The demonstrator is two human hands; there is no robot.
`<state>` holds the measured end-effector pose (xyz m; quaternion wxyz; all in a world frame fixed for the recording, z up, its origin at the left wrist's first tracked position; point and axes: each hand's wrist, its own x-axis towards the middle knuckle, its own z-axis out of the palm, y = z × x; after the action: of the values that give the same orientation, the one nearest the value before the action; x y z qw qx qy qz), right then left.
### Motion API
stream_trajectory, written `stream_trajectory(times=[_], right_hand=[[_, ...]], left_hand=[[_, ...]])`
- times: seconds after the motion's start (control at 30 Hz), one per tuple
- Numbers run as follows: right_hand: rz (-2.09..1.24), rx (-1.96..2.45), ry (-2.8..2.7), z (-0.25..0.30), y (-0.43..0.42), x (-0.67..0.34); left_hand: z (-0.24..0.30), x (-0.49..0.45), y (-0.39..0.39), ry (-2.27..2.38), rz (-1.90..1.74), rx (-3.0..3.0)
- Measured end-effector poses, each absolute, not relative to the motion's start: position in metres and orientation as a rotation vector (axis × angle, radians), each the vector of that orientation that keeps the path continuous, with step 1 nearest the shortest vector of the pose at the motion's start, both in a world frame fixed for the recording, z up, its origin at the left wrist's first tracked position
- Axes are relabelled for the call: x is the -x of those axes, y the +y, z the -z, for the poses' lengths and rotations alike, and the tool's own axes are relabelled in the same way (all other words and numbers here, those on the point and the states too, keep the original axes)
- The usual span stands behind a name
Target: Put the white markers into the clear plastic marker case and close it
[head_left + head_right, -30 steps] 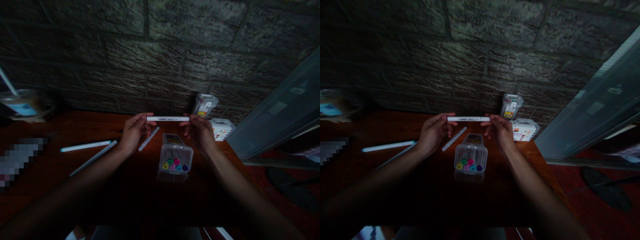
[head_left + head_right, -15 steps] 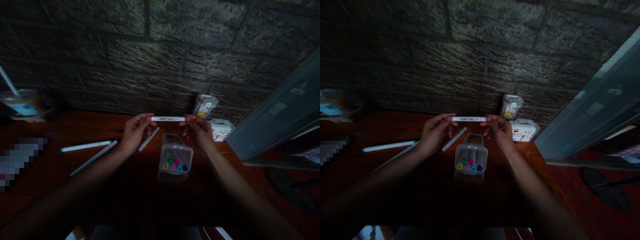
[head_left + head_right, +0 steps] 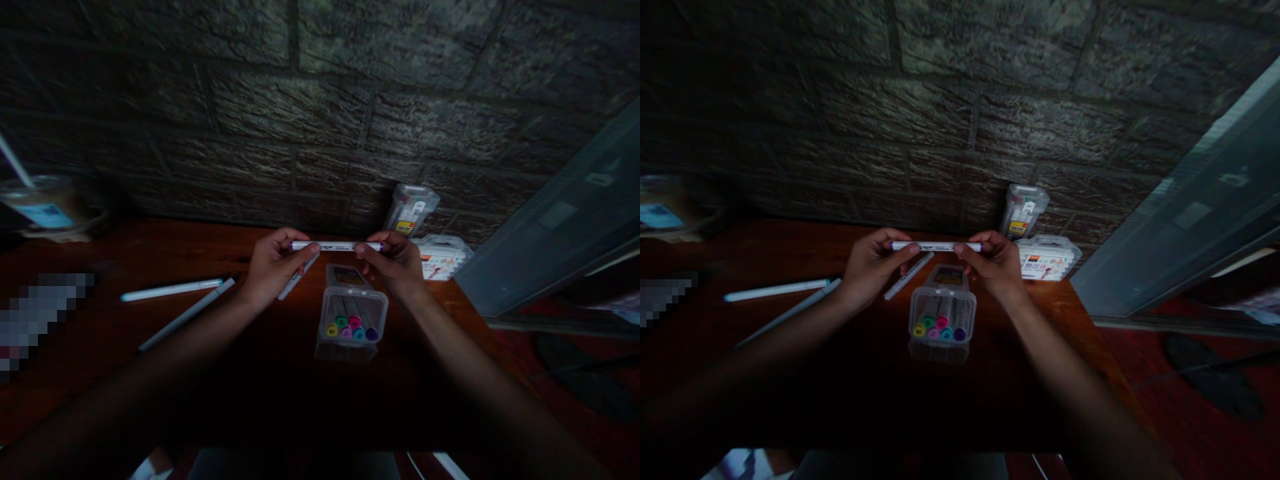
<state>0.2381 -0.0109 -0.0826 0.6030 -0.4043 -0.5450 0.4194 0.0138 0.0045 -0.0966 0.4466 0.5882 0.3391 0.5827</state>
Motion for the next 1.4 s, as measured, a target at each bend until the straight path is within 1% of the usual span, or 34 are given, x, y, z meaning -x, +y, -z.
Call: stream_trajectory(times=[0.37,0.8,1.17,1.4], right_hand=[[-0.967,0.956,-1.216,0.080,-0.011,-0.239],[-1.056,0.909,-1.098,0.080,-0.009,-0.245],[-1.133,0.843,-1.067,0.077,-0.008,-0.247],[-1.087,0.855,-1.108,0.080,-0.007,-0.246]], left_hand=[[0.096,-0.014,0.010,0.783,-1.477,-1.315],[0.088,-0.011,0.007,0.665,-1.449,-1.103],[0.084,-0.011,0.005,0.614,-1.469,-1.080],[0.081,-0.012,0.004,0.608,-1.505,-1.119]])
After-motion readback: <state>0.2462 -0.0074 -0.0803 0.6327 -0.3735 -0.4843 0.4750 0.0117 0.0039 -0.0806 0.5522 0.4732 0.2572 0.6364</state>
